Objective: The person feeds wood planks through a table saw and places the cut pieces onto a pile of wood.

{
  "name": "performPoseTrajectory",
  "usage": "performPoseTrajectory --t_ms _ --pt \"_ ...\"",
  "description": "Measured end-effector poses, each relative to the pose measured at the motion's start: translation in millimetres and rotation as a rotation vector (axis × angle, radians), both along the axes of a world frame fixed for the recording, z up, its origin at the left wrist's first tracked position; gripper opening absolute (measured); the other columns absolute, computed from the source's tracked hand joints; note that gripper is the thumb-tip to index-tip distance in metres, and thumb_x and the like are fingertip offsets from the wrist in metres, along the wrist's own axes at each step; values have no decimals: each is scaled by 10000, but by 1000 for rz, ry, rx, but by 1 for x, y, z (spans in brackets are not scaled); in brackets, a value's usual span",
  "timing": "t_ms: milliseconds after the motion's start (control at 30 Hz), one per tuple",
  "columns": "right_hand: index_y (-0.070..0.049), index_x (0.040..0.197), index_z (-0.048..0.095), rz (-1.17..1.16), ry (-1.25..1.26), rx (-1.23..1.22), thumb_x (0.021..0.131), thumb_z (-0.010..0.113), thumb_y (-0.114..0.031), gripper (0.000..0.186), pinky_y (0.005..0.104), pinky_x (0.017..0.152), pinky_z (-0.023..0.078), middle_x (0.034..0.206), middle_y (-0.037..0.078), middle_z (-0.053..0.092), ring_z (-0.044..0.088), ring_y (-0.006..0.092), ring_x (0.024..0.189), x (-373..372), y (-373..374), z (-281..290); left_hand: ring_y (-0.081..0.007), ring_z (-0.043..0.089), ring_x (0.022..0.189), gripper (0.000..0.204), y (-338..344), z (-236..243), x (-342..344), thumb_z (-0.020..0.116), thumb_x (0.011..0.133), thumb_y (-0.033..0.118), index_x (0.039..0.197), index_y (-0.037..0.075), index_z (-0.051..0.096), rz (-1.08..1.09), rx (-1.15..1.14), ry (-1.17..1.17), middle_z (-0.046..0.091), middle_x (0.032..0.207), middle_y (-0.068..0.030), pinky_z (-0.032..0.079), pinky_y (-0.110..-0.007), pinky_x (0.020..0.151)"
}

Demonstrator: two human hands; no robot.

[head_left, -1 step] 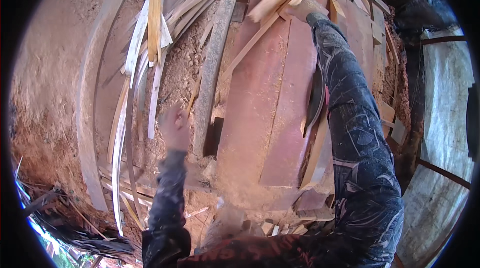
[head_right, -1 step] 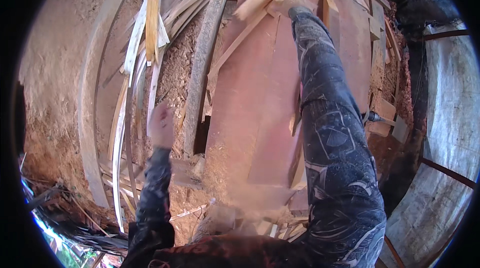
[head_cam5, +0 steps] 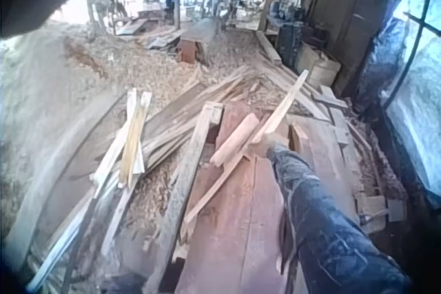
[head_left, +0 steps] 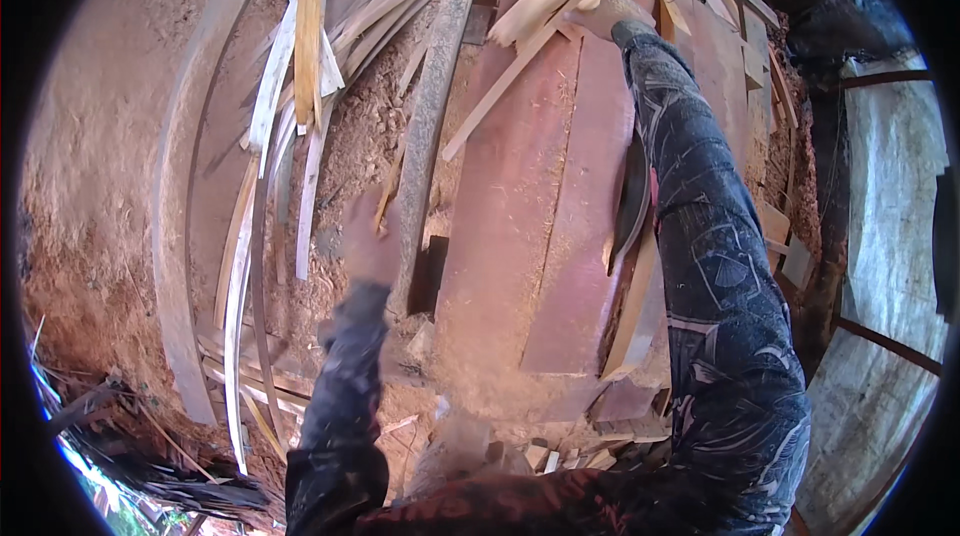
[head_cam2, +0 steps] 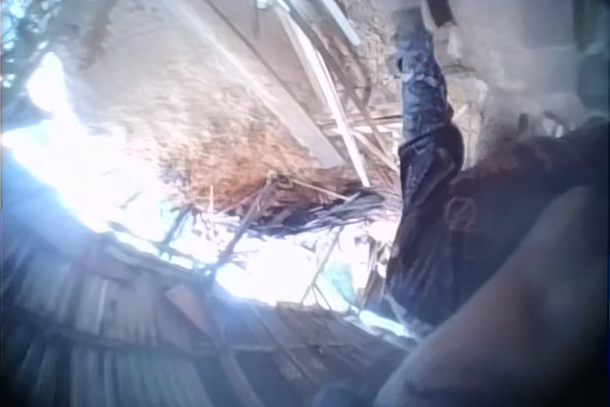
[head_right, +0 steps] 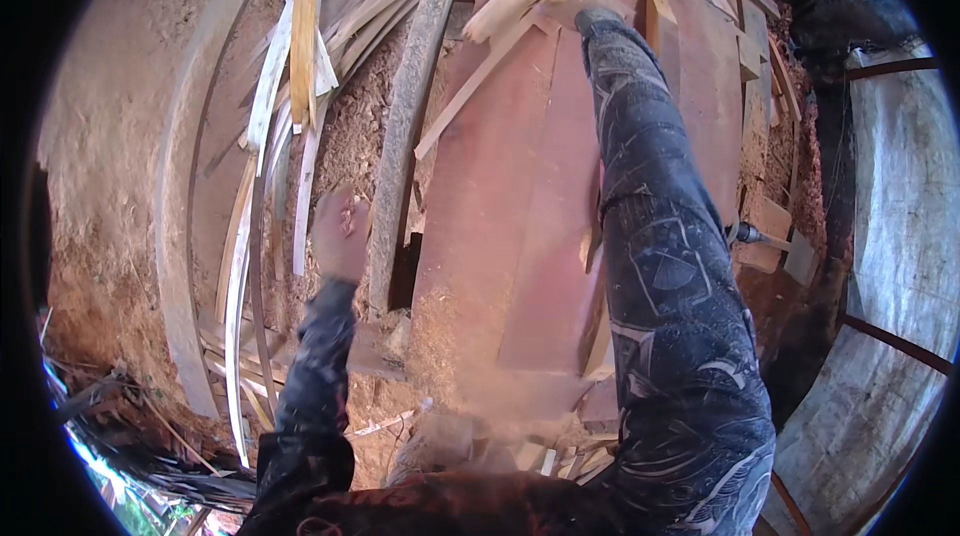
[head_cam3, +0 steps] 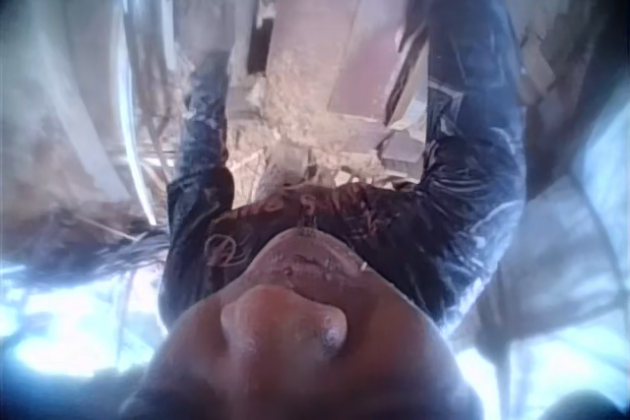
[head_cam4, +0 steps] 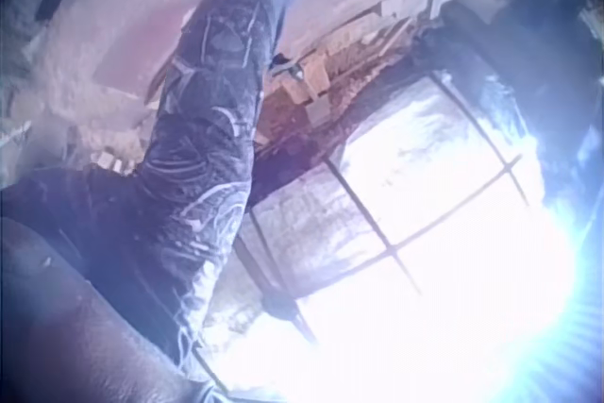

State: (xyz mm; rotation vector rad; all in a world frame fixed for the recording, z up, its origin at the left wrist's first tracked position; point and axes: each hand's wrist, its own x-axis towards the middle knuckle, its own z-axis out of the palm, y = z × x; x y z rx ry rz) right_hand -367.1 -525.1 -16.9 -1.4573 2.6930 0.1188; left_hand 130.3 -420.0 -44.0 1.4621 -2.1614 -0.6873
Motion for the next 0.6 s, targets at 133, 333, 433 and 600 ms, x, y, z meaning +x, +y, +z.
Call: performPoseTrajectory --t_ms 133,333,433,600 --pt "-115 1290 624 -34 20 85 832 431 -775 826 464 1023 453 1283 193 616 576 340 1220 -9 -26 -13 -398 564 1130 418 -35 -31 -117 637 908 288 1236 37 576 -52 -165 26 604 1193 -215 459 -481 949" --pt "-129 1304 621 -100 -135 220 866 546 -580 633 454 1064 427 1347 185 580 532 341 1281 -15 -41 -19 -402 646 806 269 -48 -47 -115 609 917 309 946 44 642 -139 347 -124 664 801 -195 498 -479 718" --pt "-110 1297 625 -149 -175 242 881 549 -500 575 447 1045 443 1331 161 598 551 344 1259 -3 -37 -8 -307 624 685 260 -14 -15 0 611 933 287 950 37 683 -142 377 144 640 756 -167 461 -396 618" --pt "-8 1234 587 -107 81 167 902 528 -349 479 353 905 535 1155 163 650 646 289 1041 45 -3 10 -49 446 584 116 41 28 148 587 946 114 862 41 622 227 484 521 480 643 35 348 -241 496"
